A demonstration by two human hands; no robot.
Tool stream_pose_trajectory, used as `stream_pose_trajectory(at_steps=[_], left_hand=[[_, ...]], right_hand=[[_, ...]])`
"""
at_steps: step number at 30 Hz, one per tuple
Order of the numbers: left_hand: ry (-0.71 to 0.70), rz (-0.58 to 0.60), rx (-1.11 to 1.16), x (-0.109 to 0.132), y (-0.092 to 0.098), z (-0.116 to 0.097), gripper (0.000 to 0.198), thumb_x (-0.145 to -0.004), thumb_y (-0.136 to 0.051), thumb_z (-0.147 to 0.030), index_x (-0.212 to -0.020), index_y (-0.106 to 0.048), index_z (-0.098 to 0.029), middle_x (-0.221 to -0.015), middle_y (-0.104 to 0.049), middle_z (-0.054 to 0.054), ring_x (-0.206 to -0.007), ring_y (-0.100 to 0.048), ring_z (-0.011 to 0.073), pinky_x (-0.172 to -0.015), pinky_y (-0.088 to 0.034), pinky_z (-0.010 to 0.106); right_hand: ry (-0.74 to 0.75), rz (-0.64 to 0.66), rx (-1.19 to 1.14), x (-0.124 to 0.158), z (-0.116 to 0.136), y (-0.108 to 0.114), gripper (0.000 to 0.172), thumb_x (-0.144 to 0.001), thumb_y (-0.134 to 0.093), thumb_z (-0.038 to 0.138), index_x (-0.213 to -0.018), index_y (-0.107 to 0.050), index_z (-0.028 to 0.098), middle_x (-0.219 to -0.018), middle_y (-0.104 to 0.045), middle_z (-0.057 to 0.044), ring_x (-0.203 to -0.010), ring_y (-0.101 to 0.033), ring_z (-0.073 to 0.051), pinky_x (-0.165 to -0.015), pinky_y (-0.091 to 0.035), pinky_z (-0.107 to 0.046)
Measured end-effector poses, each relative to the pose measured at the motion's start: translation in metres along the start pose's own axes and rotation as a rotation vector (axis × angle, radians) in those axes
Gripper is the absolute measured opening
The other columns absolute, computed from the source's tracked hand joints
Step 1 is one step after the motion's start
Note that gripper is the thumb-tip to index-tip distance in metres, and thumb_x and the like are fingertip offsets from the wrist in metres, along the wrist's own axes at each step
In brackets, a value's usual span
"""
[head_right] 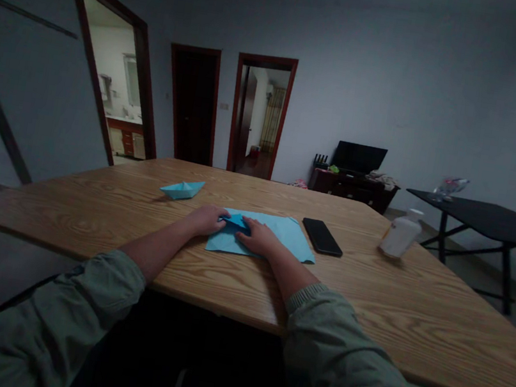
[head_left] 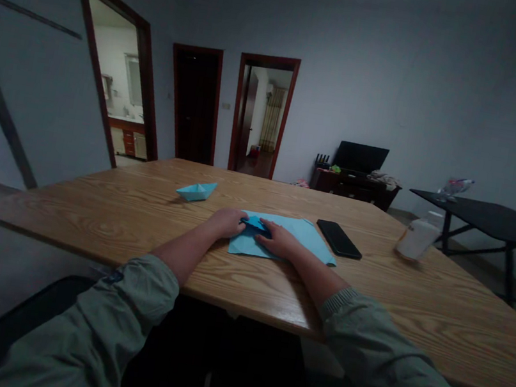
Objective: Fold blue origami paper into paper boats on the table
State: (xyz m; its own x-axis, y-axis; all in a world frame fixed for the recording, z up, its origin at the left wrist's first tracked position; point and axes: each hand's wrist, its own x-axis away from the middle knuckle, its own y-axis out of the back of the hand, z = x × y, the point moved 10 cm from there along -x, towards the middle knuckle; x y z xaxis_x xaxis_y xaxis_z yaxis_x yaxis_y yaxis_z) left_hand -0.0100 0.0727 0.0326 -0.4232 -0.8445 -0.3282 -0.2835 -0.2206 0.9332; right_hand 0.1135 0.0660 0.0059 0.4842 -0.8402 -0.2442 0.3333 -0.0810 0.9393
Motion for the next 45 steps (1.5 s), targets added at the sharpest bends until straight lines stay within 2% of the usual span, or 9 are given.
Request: stream_pose_trajectory(at_steps=[6, 13, 18, 21, 23, 26, 31, 38, 45], left_hand=[[-0.066, -0.113, 0.024, -0.001, 0.019, -0.011, 0.034, -0.086, -0.049, -0.036, -0.111, -0.068, -0.024, -0.107, -0.070, 0.007, -0.098, -0.064, 0.0244, -0.088, -0.047, 0.035], [-0.047, -0.318, 0.231, 0.004, 0.045, -0.006, 0.031, -0.086, -0.052, -0.044, -0.099, -0.071, -0.024, -0.098, -0.072, 0.005, -0.091, -0.065, 0.0194, -0.084, -0.046, 0.029], [0.173, -0.621, 0.430, 0.016, 0.072, 0.017, 0.040, -0.085, -0.048, -0.054, -0.088, -0.064, -0.018, -0.082, -0.068, 0.005, -0.071, -0.063, 0.0157, -0.068, -0.048, 0.027], [0.168, -0.547, 0.538, 0.005, 0.063, 0.004, 0.042, -0.084, -0.048, -0.057, -0.083, -0.063, -0.018, -0.079, -0.067, 0.005, -0.071, -0.065, 0.0163, -0.065, -0.049, 0.026], [0.095, -0.445, 0.615, -0.006, 0.053, -0.014, 0.039, -0.082, -0.053, -0.055, -0.086, -0.064, -0.018, -0.087, -0.069, 0.006, -0.078, -0.066, 0.0177, -0.068, -0.050, 0.027], [0.082, -0.424, 0.718, -0.013, 0.045, -0.026, 0.035, -0.082, -0.057, -0.049, -0.094, -0.065, -0.016, -0.100, -0.069, 0.009, -0.089, -0.066, 0.0203, -0.075, -0.053, 0.030], [0.101, -0.489, 0.765, -0.009, 0.044, -0.023, 0.034, -0.081, -0.060, -0.040, -0.105, -0.063, -0.016, -0.109, -0.067, 0.010, -0.102, -0.063, 0.0219, -0.083, -0.053, 0.032], [0.126, -0.482, 0.895, -0.010, 0.029, -0.004, 0.039, -0.078, -0.063, -0.043, -0.105, -0.062, -0.015, -0.106, -0.068, 0.010, -0.099, -0.064, 0.0213, -0.085, -0.054, 0.034], [0.074, -0.484, 0.995, -0.011, 0.027, -0.003, 0.046, -0.076, -0.066, -0.044, -0.111, -0.060, -0.015, -0.108, -0.068, 0.011, -0.095, -0.066, 0.0202, -0.082, -0.055, 0.034]], right_hand=[[0.072, -0.122, 0.016, -0.001, 0.011, 0.016, 0.048, -0.090, -0.041, 0.030, -0.136, -0.048, 0.020, -0.132, -0.056, -0.007, -0.119, -0.053, -0.022, -0.101, -0.037, -0.031], [-0.039, -0.197, 0.003, 0.003, 0.008, 0.034, 0.040, -0.095, -0.031, 0.032, -0.123, -0.058, 0.023, -0.112, -0.068, -0.008, -0.102, -0.062, -0.023, -0.086, -0.043, -0.030], [-0.130, -0.358, -0.105, 0.002, 0.001, 0.053, 0.038, -0.094, -0.032, 0.034, -0.106, -0.065, 0.019, -0.095, -0.070, -0.009, -0.085, -0.062, -0.021, -0.075, -0.042, -0.028], [-0.159, -0.487, -0.211, 0.001, 0.005, 0.065, 0.039, -0.093, -0.031, 0.035, -0.092, -0.065, 0.017, -0.076, -0.067, -0.006, -0.069, -0.058, -0.018, -0.066, -0.041, -0.026], [-0.108, -0.535, -0.281, 0.000, 0.016, 0.069, 0.035, -0.092, -0.032, 0.032, -0.089, -0.064, 0.018, -0.075, -0.066, -0.005, -0.068, -0.056, -0.017, -0.064, -0.039, -0.025], [-0.057, -0.558, -0.350, -0.002, 0.028, 0.068, 0.032, -0.091, -0.032, 0.030, -0.088, -0.062, 0.018, -0.077, -0.065, -0.004, -0.070, -0.056, -0.016, -0.065, -0.039, -0.025], [-0.018, -0.513, -0.380, -0.003, 0.032, 0.060, 0.029, -0.090, -0.032, 0.028, -0.086, -0.060, 0.020, -0.077, -0.064, -0.003, -0.074, -0.057, -0.017, -0.068, -0.040, -0.025], [0.001, -0.479, -0.389, -0.003, 0.038, 0.057, 0.030, -0.092, -0.034, 0.033, -0.086, -0.060, 0.020, -0.079, -0.065, -0.002, -0.075, -0.058, -0.016, -0.068, -0.040, -0.024], [0.004, -0.488, -0.406, 0.003, 0.041, 0.062, 0.034, -0.094, -0.031, 0.031, -0.107, -0.061, 0.022, -0.094, -0.068, -0.003, -0.084, -0.061, -0.017, -0.075, -0.043, -0.026]])
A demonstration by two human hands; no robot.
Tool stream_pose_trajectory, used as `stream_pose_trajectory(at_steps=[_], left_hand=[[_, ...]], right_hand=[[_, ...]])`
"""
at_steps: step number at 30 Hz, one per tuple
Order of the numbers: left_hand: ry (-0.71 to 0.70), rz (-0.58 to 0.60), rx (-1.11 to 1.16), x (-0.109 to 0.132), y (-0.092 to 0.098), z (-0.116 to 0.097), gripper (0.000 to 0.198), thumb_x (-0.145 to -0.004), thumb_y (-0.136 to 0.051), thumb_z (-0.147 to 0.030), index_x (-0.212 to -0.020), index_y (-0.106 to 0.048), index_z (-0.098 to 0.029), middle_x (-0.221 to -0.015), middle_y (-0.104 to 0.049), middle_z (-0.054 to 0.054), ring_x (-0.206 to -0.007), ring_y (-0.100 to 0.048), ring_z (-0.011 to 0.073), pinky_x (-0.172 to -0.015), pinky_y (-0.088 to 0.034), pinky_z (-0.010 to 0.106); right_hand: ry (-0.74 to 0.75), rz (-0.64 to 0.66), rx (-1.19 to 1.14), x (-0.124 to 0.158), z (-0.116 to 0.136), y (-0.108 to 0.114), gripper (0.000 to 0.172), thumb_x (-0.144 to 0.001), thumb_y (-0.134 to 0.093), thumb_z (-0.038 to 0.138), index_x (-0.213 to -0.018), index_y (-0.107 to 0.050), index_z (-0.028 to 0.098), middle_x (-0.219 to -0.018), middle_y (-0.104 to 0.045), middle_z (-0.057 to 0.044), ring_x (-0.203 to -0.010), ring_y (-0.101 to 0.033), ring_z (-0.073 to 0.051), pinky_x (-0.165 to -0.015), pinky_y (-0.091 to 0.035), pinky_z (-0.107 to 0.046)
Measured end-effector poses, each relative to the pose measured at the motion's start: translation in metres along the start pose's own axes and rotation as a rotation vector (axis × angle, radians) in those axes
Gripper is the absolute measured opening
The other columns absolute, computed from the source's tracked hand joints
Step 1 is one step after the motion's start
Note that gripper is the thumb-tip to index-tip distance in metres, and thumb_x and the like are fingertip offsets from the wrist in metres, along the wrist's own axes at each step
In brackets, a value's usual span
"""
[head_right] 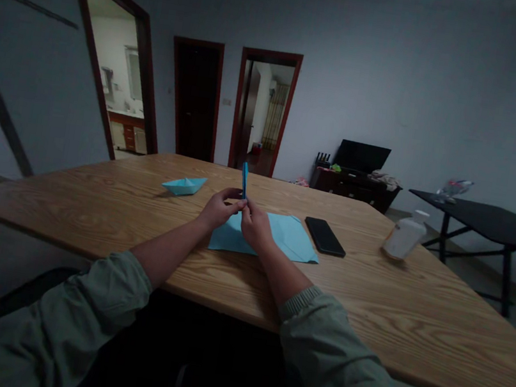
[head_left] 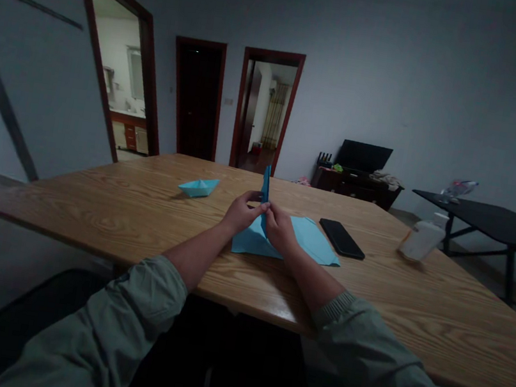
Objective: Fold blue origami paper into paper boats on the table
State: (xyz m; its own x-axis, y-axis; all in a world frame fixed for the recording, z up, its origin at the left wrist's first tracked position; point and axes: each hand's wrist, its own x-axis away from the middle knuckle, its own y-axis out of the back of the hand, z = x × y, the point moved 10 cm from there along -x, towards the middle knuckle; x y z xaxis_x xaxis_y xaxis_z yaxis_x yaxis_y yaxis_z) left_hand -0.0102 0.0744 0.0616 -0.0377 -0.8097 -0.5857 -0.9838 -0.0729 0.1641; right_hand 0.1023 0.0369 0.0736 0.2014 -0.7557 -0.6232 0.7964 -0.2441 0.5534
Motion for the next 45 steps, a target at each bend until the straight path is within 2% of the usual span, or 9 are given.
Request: stream_pose_trajectory(at_steps=[10, 14, 19, 22, 26, 34, 41, 45], left_hand=[[-0.012, 0.010, -0.048, 0.003, -0.001, -0.009, 0.048, -0.075, -0.068, -0.042, -0.113, -0.059, -0.015, -0.113, -0.065, 0.012, -0.086, -0.066, 0.0176, -0.073, -0.055, 0.029], [-0.022, -0.001, -0.095, 0.005, -0.001, -0.013, 0.047, -0.075, -0.068, -0.040, -0.114, -0.058, -0.016, -0.106, -0.066, 0.010, -0.081, -0.065, 0.0152, -0.070, -0.053, 0.026], [0.001, -0.063, -0.356, 0.007, 0.008, -0.019, 0.037, -0.079, -0.062, -0.028, -0.114, -0.053, -0.021, -0.092, -0.066, 0.003, -0.065, -0.061, 0.0119, -0.065, -0.048, 0.025], [0.029, -0.087, -0.525, 0.009, 0.013, -0.022, 0.037, -0.080, -0.058, -0.024, -0.117, -0.050, -0.024, -0.083, -0.065, 0.001, -0.070, -0.061, 0.0151, -0.066, -0.045, 0.026], [0.039, -0.081, -0.607, 0.009, 0.016, -0.024, 0.035, -0.083, -0.053, -0.023, -0.117, -0.051, -0.025, -0.077, -0.063, 0.001, -0.072, -0.061, 0.0172, -0.065, -0.042, 0.026], [0.025, -0.078, -0.639, 0.005, 0.024, -0.016, 0.033, -0.083, -0.051, -0.023, -0.115, -0.053, -0.024, -0.076, -0.061, 0.001, -0.069, -0.058, 0.0164, -0.061, -0.038, 0.025], [0.013, -0.071, -0.643, 0.001, 0.028, -0.007, 0.032, -0.084, -0.049, -0.024, -0.115, -0.056, -0.023, -0.081, -0.062, 0.003, -0.072, -0.058, 0.0168, -0.065, -0.041, 0.026], [0.013, 0.019, -0.651, -0.003, 0.023, 0.004, 0.029, -0.084, -0.048, -0.023, -0.111, -0.060, -0.023, -0.088, -0.066, 0.004, -0.080, -0.060, 0.0169, -0.071, -0.044, 0.026]], right_hand=[[-0.030, 0.005, 0.056, -0.002, -0.002, 0.000, 0.036, -0.090, -0.040, 0.028, -0.121, -0.059, 0.022, -0.104, -0.070, -0.005, -0.090, -0.064, -0.019, -0.080, -0.047, -0.029], [-0.078, -0.022, 0.167, -0.003, -0.005, 0.005, 0.033, -0.090, -0.042, 0.027, -0.116, -0.061, 0.023, -0.102, -0.071, -0.005, -0.091, -0.065, -0.020, -0.078, -0.046, -0.027], [-0.116, -0.057, 0.329, -0.004, -0.003, 0.010, 0.032, -0.091, -0.038, 0.029, -0.108, -0.064, 0.023, -0.094, -0.072, -0.006, -0.083, -0.065, -0.021, -0.072, -0.043, -0.027], [-0.141, -0.067, 0.397, -0.004, -0.005, 0.013, 0.033, -0.092, -0.037, 0.030, -0.108, -0.064, 0.022, -0.091, -0.071, -0.007, -0.079, -0.065, -0.021, -0.069, -0.042, -0.027], [-0.180, -0.079, 0.429, -0.005, -0.015, 0.019, 0.036, -0.091, -0.037, 0.030, -0.117, -0.061, 0.023, -0.093, -0.071, -0.007, -0.078, -0.064, -0.021, -0.069, -0.042, -0.028], [-0.222, -0.115, 0.419, -0.006, -0.034, 0.030, 0.035, -0.088, -0.041, 0.030, -0.113, -0.064, 0.022, -0.088, -0.070, -0.008, -0.077, -0.063, -0.021, -0.070, -0.042, -0.028], [-0.210, -0.127, 0.344, -0.007, -0.046, 0.034, 0.034, -0.086, -0.044, 0.028, -0.114, -0.063, 0.023, -0.088, -0.070, -0.005, -0.074, -0.062, -0.019, -0.068, -0.043, -0.026], [-0.216, -0.047, 0.326, -0.008, -0.062, 0.028, 0.035, -0.082, -0.047, 0.023, -0.113, -0.064, 0.023, -0.090, -0.071, -0.005, -0.075, -0.063, -0.018, -0.068, -0.044, -0.026]])
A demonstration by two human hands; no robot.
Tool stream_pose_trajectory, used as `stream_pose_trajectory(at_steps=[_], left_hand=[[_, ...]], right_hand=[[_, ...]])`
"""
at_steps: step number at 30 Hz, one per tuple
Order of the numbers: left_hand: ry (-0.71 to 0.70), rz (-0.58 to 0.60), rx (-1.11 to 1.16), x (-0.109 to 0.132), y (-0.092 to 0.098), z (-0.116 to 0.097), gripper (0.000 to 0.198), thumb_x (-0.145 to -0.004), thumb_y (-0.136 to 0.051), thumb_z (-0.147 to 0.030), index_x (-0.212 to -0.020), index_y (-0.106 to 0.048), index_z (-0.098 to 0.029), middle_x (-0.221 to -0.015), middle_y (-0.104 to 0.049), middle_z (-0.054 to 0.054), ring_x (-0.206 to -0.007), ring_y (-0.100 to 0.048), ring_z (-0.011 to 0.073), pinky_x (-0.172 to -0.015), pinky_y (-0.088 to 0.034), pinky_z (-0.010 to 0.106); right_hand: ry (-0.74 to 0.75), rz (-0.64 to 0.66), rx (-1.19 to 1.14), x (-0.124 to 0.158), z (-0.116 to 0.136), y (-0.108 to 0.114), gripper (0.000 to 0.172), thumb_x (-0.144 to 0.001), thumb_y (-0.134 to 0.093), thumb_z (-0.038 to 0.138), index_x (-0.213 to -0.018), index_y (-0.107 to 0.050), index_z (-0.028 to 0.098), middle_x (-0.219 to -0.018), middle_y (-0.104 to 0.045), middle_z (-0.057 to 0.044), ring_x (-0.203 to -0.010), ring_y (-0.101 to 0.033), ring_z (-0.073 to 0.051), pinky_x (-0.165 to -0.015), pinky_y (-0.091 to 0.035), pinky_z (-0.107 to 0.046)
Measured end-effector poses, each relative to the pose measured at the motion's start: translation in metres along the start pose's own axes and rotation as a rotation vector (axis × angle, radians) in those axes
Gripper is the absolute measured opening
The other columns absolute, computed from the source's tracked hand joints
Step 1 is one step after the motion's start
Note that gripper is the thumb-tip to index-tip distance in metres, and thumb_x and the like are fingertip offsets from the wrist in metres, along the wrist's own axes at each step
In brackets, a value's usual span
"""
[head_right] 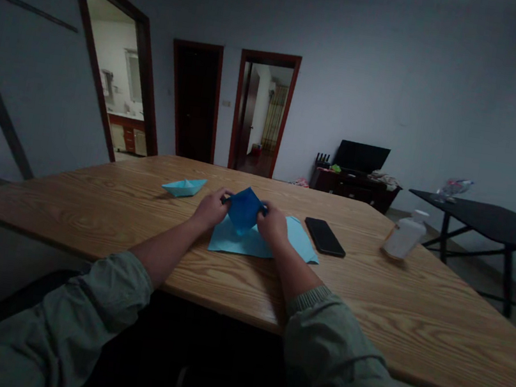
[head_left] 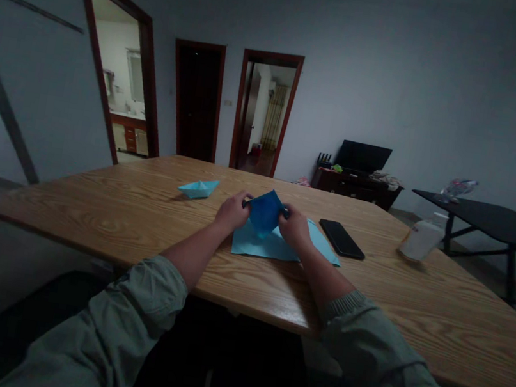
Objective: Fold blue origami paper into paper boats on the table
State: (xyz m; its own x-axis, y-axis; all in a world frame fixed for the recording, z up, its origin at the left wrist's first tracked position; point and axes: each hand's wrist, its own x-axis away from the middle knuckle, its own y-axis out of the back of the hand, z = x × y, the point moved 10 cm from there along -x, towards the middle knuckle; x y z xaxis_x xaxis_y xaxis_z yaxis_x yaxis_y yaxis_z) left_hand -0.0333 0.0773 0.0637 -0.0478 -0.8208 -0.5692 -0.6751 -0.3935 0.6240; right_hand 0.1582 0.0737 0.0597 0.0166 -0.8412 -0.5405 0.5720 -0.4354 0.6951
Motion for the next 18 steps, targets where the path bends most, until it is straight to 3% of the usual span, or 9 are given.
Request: stream_pose_trajectory(at_steps=[5, 9, 12, 15, 18], left_hand=[[-0.042, 0.221, -0.090, 0.001, -0.027, 0.014, 0.034, -0.078, -0.050, -0.014, -0.107, -0.065, -0.022, -0.106, -0.067, 0.006, -0.096, -0.060, 0.0182, -0.085, -0.045, 0.027], [-0.145, 0.345, -0.183, 0.007, -0.041, 0.012, 0.042, -0.078, -0.048, -0.016, -0.117, -0.063, -0.023, -0.120, -0.063, 0.006, -0.110, -0.056, 0.0192, -0.096, -0.041, 0.028], [-0.227, 0.572, -0.226, 0.021, -0.062, 0.006, 0.047, -0.082, -0.047, -0.023, -0.128, -0.056, -0.025, -0.138, -0.051, 0.004, -0.126, -0.047, 0.0202, -0.106, -0.032, 0.030], [-0.192, 0.767, -0.250, 0.036, -0.078, 0.009, 0.054, -0.084, -0.049, -0.037, -0.137, -0.045, -0.027, -0.151, -0.031, 0.005, -0.138, -0.030, 0.0265, -0.111, -0.023, 0.040], [-0.134, 0.767, -0.206, 0.039, -0.080, 0.010, 0.057, -0.082, -0.053, -0.039, -0.137, -0.044, -0.027, -0.151, -0.030, 0.006, -0.140, -0.024, 0.0303, -0.111, -0.020, 0.046]], right_hand=[[0.119, 0.169, 0.071, 0.001, -0.009, -0.016, 0.040, -0.080, -0.048, 0.017, -0.116, -0.064, 0.025, -0.106, -0.070, -0.004, -0.094, -0.064, -0.020, -0.080, -0.046, -0.027], [0.228, 0.344, 0.162, 0.010, -0.008, -0.032, 0.048, -0.081, -0.047, 0.015, -0.126, -0.058, 0.027, -0.125, -0.062, -0.003, -0.114, -0.057, -0.021, -0.095, -0.042, -0.029], [0.273, 0.526, 0.230, 0.021, -0.010, -0.048, 0.050, -0.083, -0.046, 0.018, -0.131, -0.054, 0.027, -0.136, -0.052, -0.003, -0.121, -0.052, -0.021, -0.103, -0.036, -0.030], [0.277, 0.616, 0.240, 0.028, -0.016, -0.057, 0.049, -0.086, -0.044, 0.024, -0.135, -0.050, 0.025, -0.143, -0.044, -0.006, -0.128, -0.046, -0.022, -0.107, -0.031, -0.033], [0.259, 0.612, 0.207, 0.028, -0.019, -0.056, 0.049, -0.086, -0.047, 0.028, -0.135, -0.050, 0.025, -0.145, -0.042, -0.006, -0.130, -0.043, -0.023, -0.108, -0.030, -0.034]])
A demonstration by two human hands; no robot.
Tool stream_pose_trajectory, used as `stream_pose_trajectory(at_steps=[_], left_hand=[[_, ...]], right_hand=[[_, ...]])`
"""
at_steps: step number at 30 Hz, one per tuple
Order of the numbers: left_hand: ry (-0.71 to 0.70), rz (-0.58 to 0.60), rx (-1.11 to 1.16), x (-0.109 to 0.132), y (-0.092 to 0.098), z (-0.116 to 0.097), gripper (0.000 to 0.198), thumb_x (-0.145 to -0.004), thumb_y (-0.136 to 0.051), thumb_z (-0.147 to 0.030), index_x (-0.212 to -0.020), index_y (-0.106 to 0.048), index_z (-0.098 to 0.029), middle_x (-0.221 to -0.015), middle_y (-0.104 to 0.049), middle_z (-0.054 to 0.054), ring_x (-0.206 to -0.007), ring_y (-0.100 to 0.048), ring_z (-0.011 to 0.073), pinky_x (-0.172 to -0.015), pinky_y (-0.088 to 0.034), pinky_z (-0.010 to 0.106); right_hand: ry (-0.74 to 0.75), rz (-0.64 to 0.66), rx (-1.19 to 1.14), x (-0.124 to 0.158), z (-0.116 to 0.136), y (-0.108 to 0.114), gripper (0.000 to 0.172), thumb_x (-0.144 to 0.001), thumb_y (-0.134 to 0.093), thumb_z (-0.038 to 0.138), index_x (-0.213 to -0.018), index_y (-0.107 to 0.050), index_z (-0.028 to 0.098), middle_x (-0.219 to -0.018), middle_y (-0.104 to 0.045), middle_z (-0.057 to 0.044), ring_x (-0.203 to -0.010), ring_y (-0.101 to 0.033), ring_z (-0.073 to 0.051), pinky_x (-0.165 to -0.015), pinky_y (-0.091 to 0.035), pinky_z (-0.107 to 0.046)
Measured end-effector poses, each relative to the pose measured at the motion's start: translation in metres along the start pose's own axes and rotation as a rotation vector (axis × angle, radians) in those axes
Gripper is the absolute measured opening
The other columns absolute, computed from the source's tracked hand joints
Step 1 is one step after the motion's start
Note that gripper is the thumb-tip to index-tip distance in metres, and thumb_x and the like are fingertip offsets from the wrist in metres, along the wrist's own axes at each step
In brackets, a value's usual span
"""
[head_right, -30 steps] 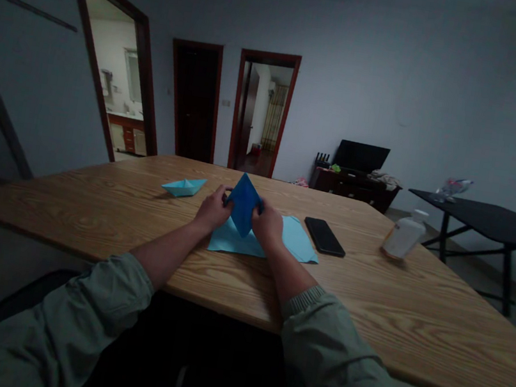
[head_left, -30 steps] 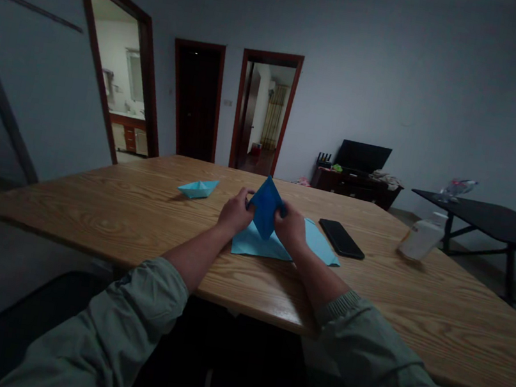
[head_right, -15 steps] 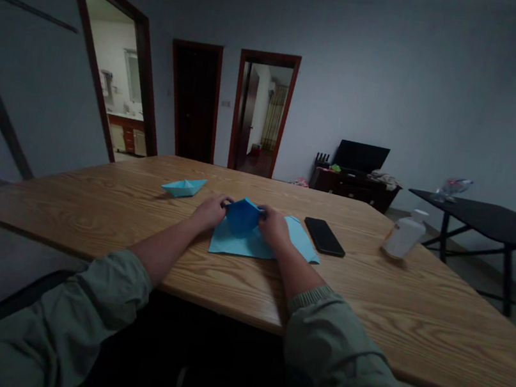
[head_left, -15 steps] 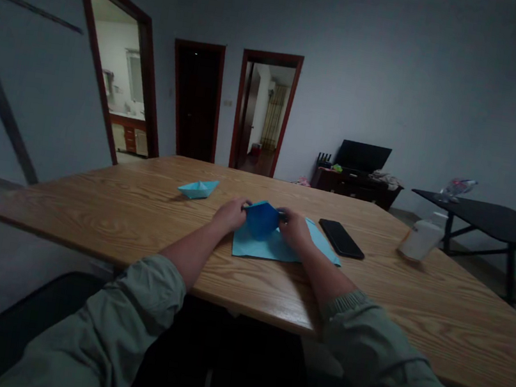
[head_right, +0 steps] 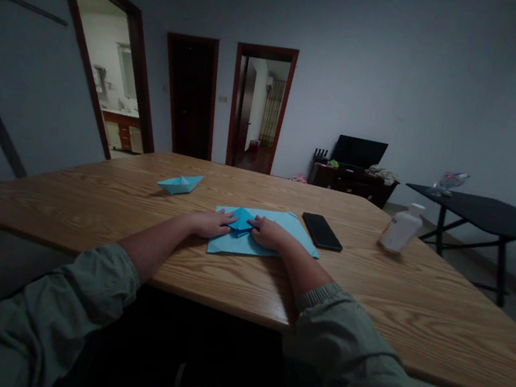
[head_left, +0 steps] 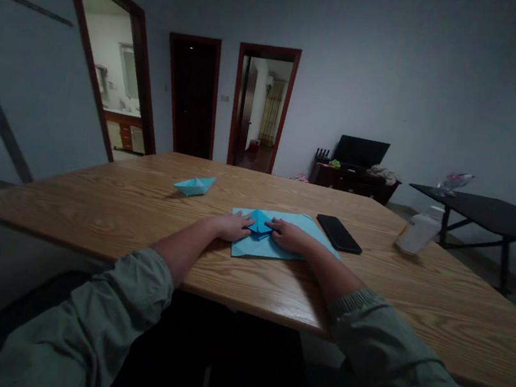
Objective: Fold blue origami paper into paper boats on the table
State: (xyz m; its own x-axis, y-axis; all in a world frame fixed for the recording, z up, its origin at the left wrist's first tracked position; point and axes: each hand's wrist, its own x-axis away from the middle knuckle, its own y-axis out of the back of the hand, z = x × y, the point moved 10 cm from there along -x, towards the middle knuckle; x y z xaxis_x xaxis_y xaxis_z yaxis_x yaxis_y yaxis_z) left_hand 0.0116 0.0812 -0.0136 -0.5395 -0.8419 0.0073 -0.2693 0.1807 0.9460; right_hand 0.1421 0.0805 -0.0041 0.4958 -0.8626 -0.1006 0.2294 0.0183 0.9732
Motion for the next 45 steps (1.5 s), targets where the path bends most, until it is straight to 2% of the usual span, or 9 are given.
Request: stream_pose_trajectory(at_steps=[3, 6, 10, 14, 18, 22, 33, 39, 45], left_hand=[[-0.014, -0.086, 0.097, 0.001, 0.011, -0.003, 0.044, -0.080, -0.056, -0.037, -0.123, -0.059, -0.027, -0.138, -0.051, 0.006, -0.128, -0.044, 0.0273, -0.104, -0.031, 0.037], [-0.025, -0.146, 0.117, 0.003, 0.025, -0.004, 0.029, -0.081, -0.053, -0.039, -0.098, -0.072, -0.024, -0.099, -0.071, 0.006, -0.092, -0.062, 0.0215, -0.081, -0.043, 0.028], [0.028, -0.226, 0.100, 0.004, 0.038, 0.003, 0.036, -0.084, -0.048, -0.043, -0.078, -0.072, -0.018, -0.064, -0.065, 0.004, -0.062, -0.056, 0.0165, -0.062, -0.040, 0.025], [0.057, -0.314, 0.136, 0.004, 0.043, 0.010, 0.030, -0.083, -0.051, -0.040, -0.085, -0.071, -0.018, -0.075, -0.068, 0.004, -0.068, -0.058, 0.0164, -0.063, -0.041, 0.025], [0.071, -0.407, 0.132, 0.003, 0.045, 0.016, 0.031, -0.078, -0.058, -0.032, -0.105, -0.066, -0.020, -0.093, -0.070, 0.006, -0.081, -0.062, 0.0174, -0.072, -0.044, 0.025], [0.096, -0.399, 0.118, 0.000, 0.039, 0.020, 0.038, -0.075, -0.063, -0.036, -0.109, -0.064, -0.020, -0.091, -0.070, 0.007, -0.081, -0.063, 0.0188, -0.075, -0.045, 0.027], [0.242, -0.334, 0.367, -0.012, 0.026, 0.035, 0.074, -0.051, -0.082, -0.041, -0.116, -0.060, -0.014, -0.093, -0.068, 0.007, -0.083, -0.062, 0.0196, -0.069, -0.045, 0.025], [0.169, -0.178, 0.531, -0.016, 0.013, 0.025, 0.034, -0.055, -0.080, -0.033, -0.081, -0.069, -0.013, -0.072, -0.067, 0.001, -0.068, -0.060, 0.0163, -0.062, -0.045, 0.025], [0.005, -0.165, 0.970, -0.008, 0.019, 0.004, 0.037, -0.059, -0.079, -0.026, -0.091, -0.068, -0.012, -0.082, -0.070, 0.005, -0.069, -0.062, 0.0153, -0.068, -0.049, 0.028]], right_hand=[[-0.020, -0.057, -0.073, 0.001, -0.001, 0.007, 0.043, -0.083, -0.054, 0.029, -0.125, -0.060, 0.028, -0.135, -0.054, -0.004, -0.120, -0.052, -0.022, -0.102, -0.036, -0.032], [-0.084, -0.127, -0.141, 0.003, -0.004, 0.018, 0.026, -0.081, -0.059, 0.033, -0.104, -0.071, 0.030, -0.107, -0.070, -0.001, -0.097, -0.063, -0.019, -0.087, -0.043, -0.027], [-0.136, -0.176, -0.149, 0.005, -0.006, 0.026, 0.026, -0.085, -0.052, 0.039, -0.088, -0.073, 0.024, -0.084, -0.073, -0.003, -0.074, -0.062, -0.017, -0.070, -0.043, -0.025], [-0.141, -0.216, -0.118, 0.001, -0.006, 0.028, 0.032, -0.088, -0.047, 0.040, -0.082, -0.071, 0.020, -0.077, -0.071, -0.004, -0.067, -0.059, -0.015, -0.064, -0.040, -0.024], [-0.179, -0.288, -0.153, 0.000, -0.010, 0.030, 0.027, -0.084, -0.055, 0.034, -0.105, -0.064, 0.019, -0.088, -0.070, -0.004, -0.073, -0.061, -0.014, -0.065, -0.041, -0.022], [-0.117, -0.286, -0.095, -0.002, 0.001, 0.028, 0.045, -0.082, -0.057, 0.026, -0.127, -0.053, 0.024, -0.099, -0.069, -0.004, -0.083, -0.063, -0.016, -0.073, -0.043, -0.023], [-0.103, -0.265, -0.146, -0.005, 0.007, 0.024, 0.047, -0.082, -0.059, 0.034, -0.127, -0.054, 0.023, -0.109, -0.067, -0.009, -0.094, -0.063, -0.020, -0.081, -0.046, -0.028], [-0.174, -0.286, -0.391, -0.008, -0.008, 0.019, 0.066, -0.074, -0.070, 0.038, -0.134, -0.047, 0.019, -0.111, -0.066, -0.011, -0.092, -0.064, -0.019, -0.078, -0.048, -0.028], [-0.061, -0.320, -0.681, -0.002, 0.007, 0.035, 0.049, -0.073, -0.069, 0.039, -0.116, -0.063, 0.018, -0.103, -0.070, -0.007, -0.088, -0.064, -0.019, -0.076, -0.051, -0.031]])
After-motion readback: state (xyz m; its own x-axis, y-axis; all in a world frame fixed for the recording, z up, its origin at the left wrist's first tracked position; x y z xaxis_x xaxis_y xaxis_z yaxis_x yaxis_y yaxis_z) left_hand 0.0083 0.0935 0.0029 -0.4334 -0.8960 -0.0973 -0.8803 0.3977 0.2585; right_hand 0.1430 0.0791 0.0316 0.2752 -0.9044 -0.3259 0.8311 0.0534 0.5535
